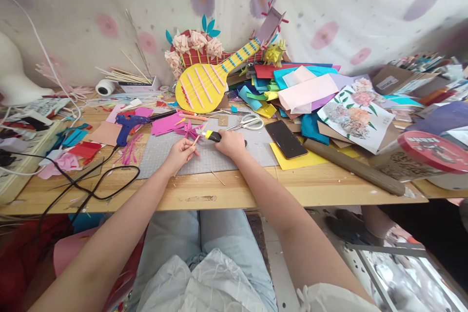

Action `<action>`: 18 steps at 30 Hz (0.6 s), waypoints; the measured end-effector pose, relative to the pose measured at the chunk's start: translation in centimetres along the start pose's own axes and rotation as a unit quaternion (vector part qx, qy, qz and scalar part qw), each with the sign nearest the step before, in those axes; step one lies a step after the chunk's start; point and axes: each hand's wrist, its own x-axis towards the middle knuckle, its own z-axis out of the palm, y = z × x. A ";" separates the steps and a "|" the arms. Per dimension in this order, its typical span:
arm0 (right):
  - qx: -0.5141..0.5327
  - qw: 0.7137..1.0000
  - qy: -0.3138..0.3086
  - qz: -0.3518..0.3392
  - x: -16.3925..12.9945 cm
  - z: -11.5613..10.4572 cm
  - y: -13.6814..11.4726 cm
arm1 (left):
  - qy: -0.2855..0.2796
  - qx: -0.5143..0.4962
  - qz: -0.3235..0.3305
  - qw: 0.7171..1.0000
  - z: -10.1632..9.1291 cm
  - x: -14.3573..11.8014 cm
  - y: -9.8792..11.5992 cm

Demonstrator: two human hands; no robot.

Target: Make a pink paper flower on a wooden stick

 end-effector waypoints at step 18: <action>-0.039 0.995 -0.037 -0.085 -3.3 0.7 -2.6 | -0.002 -0.026 -0.001 1.000 0.0 0.0 0.2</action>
